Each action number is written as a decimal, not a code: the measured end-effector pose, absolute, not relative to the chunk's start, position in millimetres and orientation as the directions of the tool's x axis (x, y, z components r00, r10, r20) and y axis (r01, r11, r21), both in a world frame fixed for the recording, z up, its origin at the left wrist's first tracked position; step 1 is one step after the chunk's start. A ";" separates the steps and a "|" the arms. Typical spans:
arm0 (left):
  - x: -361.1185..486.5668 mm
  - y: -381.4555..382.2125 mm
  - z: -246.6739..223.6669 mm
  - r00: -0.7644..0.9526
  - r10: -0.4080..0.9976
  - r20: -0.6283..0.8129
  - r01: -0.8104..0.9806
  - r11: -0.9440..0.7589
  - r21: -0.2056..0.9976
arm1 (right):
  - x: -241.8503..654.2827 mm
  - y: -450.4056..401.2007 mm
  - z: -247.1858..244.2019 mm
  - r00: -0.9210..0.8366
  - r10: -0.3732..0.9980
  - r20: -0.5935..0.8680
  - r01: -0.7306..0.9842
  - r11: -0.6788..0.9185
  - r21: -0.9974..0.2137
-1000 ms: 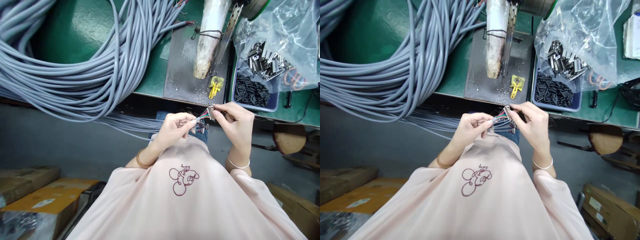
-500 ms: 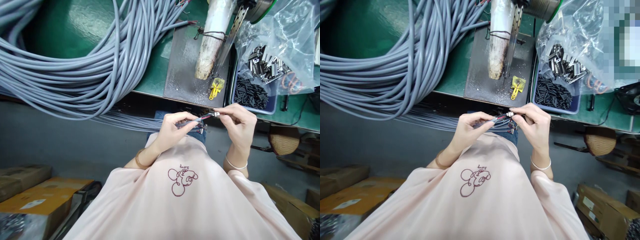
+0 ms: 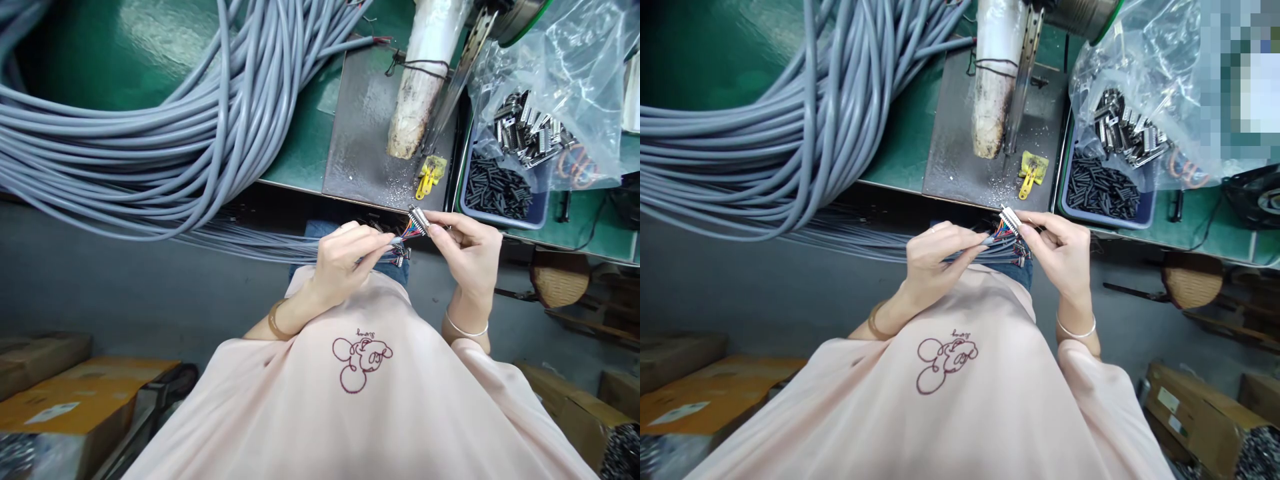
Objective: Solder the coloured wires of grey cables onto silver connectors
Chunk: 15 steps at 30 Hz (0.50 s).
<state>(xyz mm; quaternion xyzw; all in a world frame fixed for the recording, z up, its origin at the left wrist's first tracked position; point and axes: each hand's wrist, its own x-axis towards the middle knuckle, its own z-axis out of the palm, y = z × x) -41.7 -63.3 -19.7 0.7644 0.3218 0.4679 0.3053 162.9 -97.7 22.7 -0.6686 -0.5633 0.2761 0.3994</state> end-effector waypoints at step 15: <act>-43.2 -67.7 -19.3 0.360 0.871 0.334 0.207 -0.423 0.882 | 163.4 -96.7 19.0 0.181 0.982 0.060 0.607 -0.064 -0.792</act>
